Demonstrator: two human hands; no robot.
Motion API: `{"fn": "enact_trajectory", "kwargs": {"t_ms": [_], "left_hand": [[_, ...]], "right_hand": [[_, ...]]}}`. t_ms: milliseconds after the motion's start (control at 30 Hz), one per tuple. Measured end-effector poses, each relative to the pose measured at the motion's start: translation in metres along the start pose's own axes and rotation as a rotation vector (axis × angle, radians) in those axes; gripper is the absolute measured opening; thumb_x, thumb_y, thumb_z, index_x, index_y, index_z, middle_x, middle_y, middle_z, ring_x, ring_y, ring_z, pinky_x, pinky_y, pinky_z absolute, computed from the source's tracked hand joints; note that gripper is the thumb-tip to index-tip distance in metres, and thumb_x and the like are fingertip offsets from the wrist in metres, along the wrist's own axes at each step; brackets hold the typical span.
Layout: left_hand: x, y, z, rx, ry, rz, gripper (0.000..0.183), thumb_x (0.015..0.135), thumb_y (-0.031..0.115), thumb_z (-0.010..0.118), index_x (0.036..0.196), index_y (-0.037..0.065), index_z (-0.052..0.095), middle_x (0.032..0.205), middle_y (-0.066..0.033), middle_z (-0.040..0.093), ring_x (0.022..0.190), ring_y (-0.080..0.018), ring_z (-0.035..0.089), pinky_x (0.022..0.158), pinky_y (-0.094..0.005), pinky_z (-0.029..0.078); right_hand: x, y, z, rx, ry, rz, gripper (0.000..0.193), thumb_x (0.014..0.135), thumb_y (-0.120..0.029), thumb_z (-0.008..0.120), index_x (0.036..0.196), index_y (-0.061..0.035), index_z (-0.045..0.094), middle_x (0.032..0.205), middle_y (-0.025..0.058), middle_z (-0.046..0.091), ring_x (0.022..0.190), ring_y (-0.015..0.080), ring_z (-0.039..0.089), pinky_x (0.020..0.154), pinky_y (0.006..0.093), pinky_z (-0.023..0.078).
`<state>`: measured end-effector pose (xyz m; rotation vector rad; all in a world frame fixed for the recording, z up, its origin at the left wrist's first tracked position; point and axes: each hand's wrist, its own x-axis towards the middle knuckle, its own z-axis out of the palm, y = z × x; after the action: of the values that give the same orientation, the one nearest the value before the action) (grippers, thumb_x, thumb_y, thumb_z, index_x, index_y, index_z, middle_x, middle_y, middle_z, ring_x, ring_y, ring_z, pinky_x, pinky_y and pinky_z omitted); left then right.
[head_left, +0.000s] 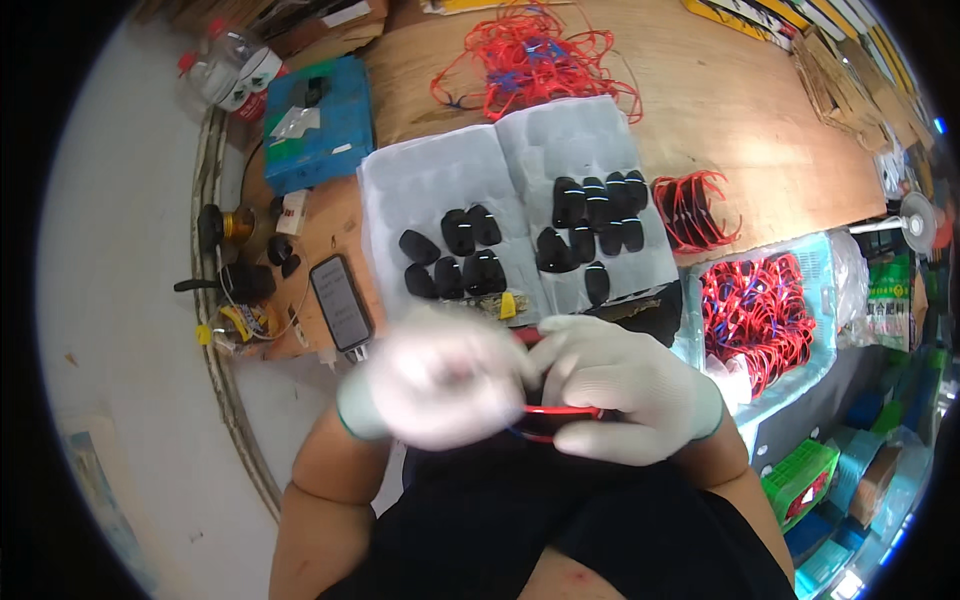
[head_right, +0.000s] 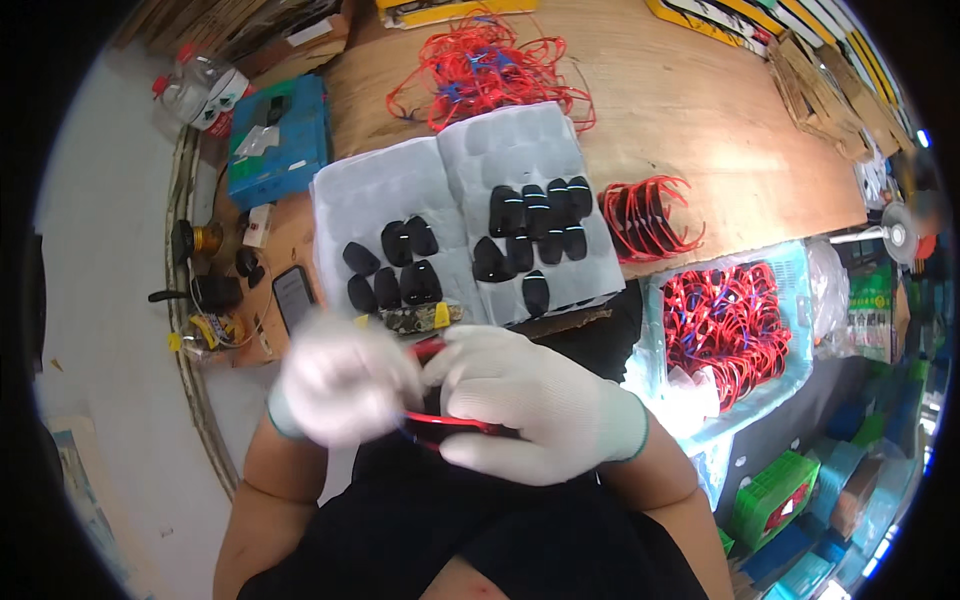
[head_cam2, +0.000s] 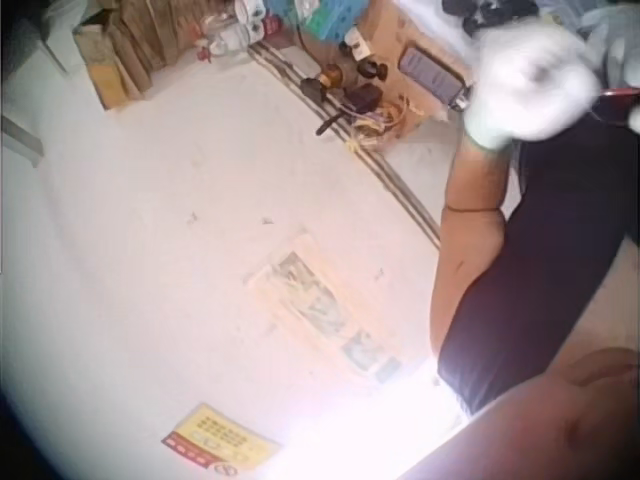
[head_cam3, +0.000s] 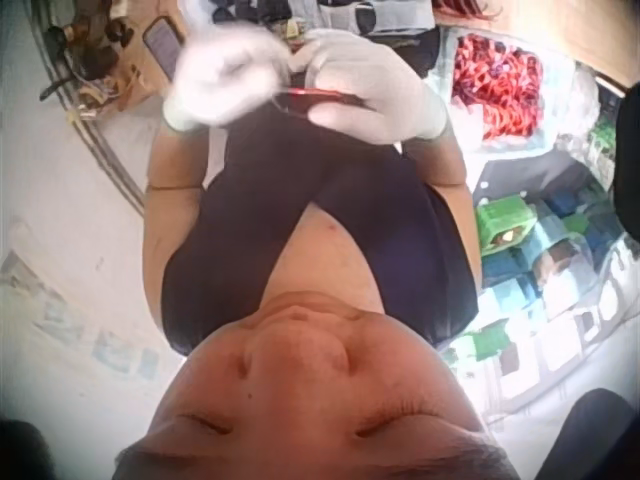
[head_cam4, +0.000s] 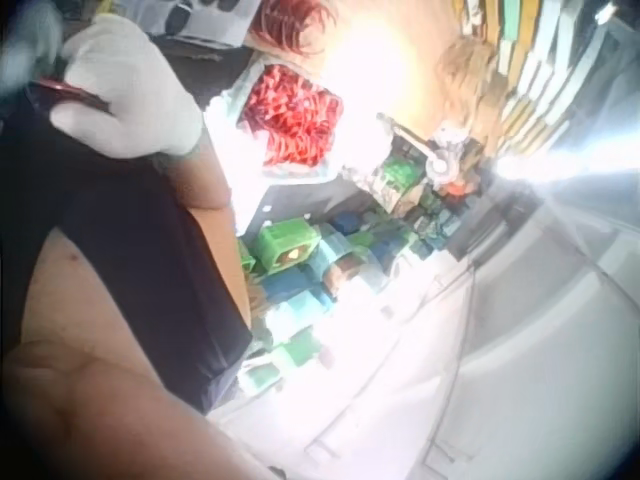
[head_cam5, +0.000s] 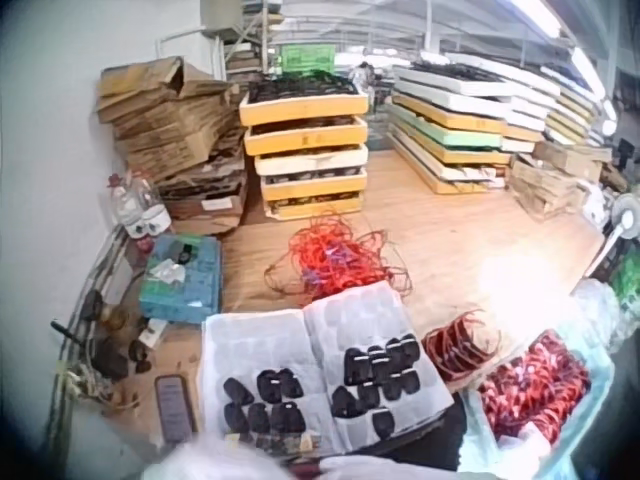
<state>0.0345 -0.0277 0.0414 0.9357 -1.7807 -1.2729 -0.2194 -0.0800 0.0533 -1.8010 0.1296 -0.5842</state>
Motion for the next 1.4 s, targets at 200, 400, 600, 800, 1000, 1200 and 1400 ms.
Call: {"fn": "enact_trajectory", "kwargs": {"t_ms": [200,400,600,800,1000,1200,1400], "left_hand": [[-0.018,-0.113,-0.030,1.103,0.458,-0.718,0.048,0.086,0.040,0.078,0.118,0.006,0.069,0.122,-0.0174,0.064,0.118,-0.0413,0.060,0.098,-0.0485,0.050],[-0.007,-0.106,-0.028,0.945,0.515,-0.712,0.042,0.083,0.033,0.081,0.109,0.004,0.065,0.112,-0.0168,0.066,0.104,-0.0344,0.066,0.092,-0.0440,0.054],[-0.017,-0.047,-0.008,-0.120,0.585,-0.429,0.019,0.092,0.007,0.075,0.101,0.005,0.058,0.090,-0.0053,0.065,0.081,-0.0131,0.063,0.075,-0.0306,0.053],[-0.002,-0.030,0.010,-1.074,0.242,-0.128,0.026,0.092,0.009,0.077,0.103,0.008,0.053,0.088,-0.0080,0.060,0.074,-0.0152,0.056,0.065,-0.0292,0.045],[-0.001,-0.024,0.020,-0.981,0.399,-0.227,0.019,0.096,0.005,0.073,0.108,0.007,0.059,0.096,-0.0050,0.065,0.080,-0.0121,0.061,0.072,-0.0274,0.051],[-0.006,-0.028,0.039,-0.787,0.394,-0.179,0.019,0.098,0.003,0.071,0.112,0.004,0.058,0.103,-0.0058,0.065,0.089,-0.0135,0.064,0.078,-0.0311,0.053],[0.002,-0.018,0.044,-1.346,0.182,-0.232,0.026,0.100,0.018,0.069,0.117,0.000,0.064,0.087,-0.0083,0.064,0.069,-0.0151,0.058,0.065,-0.0303,0.048]], "right_hand": [[0.000,-0.006,0.000,-0.123,0.238,0.165,0.026,0.089,-0.004,0.070,0.112,0.0047,0.062,0.094,0.0161,0.065,0.101,0.0350,0.068,0.095,0.0416,0.053],[-0.017,0.003,0.017,0.018,0.315,0.332,0.087,0.092,0.001,0.063,0.162,0.0066,0.012,0.129,0.0165,0.069,0.108,0.0304,0.074,0.098,0.0346,0.053],[-0.013,-0.005,0.007,0.047,0.307,0.447,0.086,0.088,0.005,0.058,0.162,0.0083,0.014,0.118,0.0170,0.074,0.099,0.0222,0.076,0.097,0.0321,0.056],[-0.010,0.008,0.022,0.065,0.360,0.311,0.078,0.086,0.003,0.058,0.158,0.0103,0.027,0.117,0.0174,0.073,0.089,0.0222,0.076,0.084,0.0316,0.059],[-0.007,0.009,0.020,0.030,0.224,0.284,0.076,0.084,0.002,0.062,0.154,0.0097,0.033,0.114,0.0196,0.072,0.089,0.0257,0.076,0.083,0.0329,0.058],[-0.010,0.007,0.021,-0.077,0.247,0.444,0.025,0.093,-0.005,0.070,0.114,0.0024,0.058,0.089,0.0086,0.076,0.081,0.0155,0.074,0.075,0.0280,0.057],[-0.005,0.006,0.012,-0.019,0.109,0.398,0.023,0.097,-0.011,0.062,0.114,0.0024,0.069,0.092,0.0082,0.077,0.081,0.0161,0.075,0.077,0.0275,0.057]]}}
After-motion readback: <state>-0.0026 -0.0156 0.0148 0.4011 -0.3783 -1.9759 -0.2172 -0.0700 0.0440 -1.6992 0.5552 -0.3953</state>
